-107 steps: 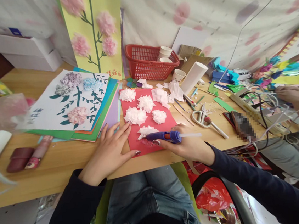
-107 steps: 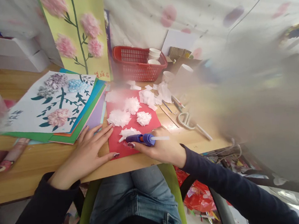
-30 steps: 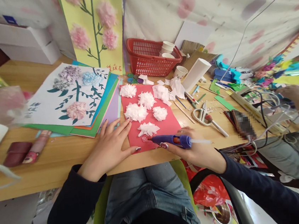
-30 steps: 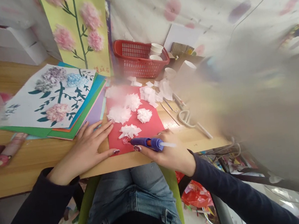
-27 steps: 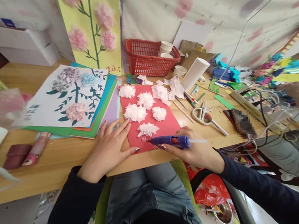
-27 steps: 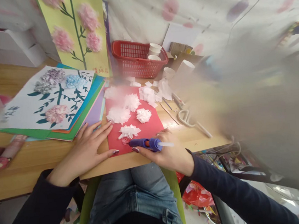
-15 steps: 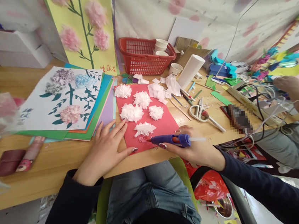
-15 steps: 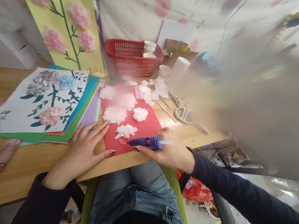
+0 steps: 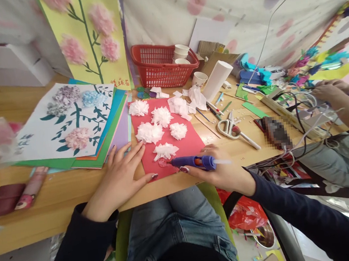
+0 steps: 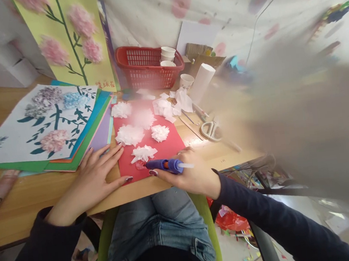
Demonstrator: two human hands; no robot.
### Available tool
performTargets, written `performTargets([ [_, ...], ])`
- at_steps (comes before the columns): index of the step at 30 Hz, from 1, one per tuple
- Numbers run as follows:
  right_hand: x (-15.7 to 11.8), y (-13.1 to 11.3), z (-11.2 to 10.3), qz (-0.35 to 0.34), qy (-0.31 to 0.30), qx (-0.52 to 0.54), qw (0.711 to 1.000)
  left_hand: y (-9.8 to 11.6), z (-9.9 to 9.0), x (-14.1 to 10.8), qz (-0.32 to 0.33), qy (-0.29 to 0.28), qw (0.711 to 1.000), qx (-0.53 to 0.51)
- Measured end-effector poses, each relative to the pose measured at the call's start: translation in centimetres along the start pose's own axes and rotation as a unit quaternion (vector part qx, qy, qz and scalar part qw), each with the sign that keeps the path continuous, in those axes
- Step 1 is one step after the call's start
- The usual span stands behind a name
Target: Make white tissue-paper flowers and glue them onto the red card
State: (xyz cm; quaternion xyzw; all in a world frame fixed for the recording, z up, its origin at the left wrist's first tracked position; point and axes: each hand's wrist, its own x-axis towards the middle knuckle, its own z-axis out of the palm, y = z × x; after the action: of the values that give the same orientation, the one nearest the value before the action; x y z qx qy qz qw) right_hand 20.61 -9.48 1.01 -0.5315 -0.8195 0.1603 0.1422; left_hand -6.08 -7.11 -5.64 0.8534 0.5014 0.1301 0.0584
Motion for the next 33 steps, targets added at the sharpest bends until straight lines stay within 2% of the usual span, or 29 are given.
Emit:
performTargets([
  [9,-1.0,0.8,-0.7,0.022,0.002,0.017,1.0,-0.1,0.2,-0.1,0.004,0.007,1.0,0.002],
  [19,1.0,-0.7,0.7,-0.01,-0.016,0.032,0.999,-0.1,0.0,0.0,0.007,0.004,1.0,0.008],
  [23,0.3,-0.2,-0.1,0.017,-0.032,0.031,0.999,0.0,0.0,0.0,0.007,0.0,1.0,0.012],
  [27,-0.7,0.6,-0.7,0.021,-0.013,0.029,0.999,0.0,-0.1,0.0,0.005,-0.001,1.0,0.011],
  [33,-0.4,0.4,-0.3,0.014,-0.018,0.036,0.999,-0.1,0.1,0.0,0.009,0.008,1.0,0.012],
])
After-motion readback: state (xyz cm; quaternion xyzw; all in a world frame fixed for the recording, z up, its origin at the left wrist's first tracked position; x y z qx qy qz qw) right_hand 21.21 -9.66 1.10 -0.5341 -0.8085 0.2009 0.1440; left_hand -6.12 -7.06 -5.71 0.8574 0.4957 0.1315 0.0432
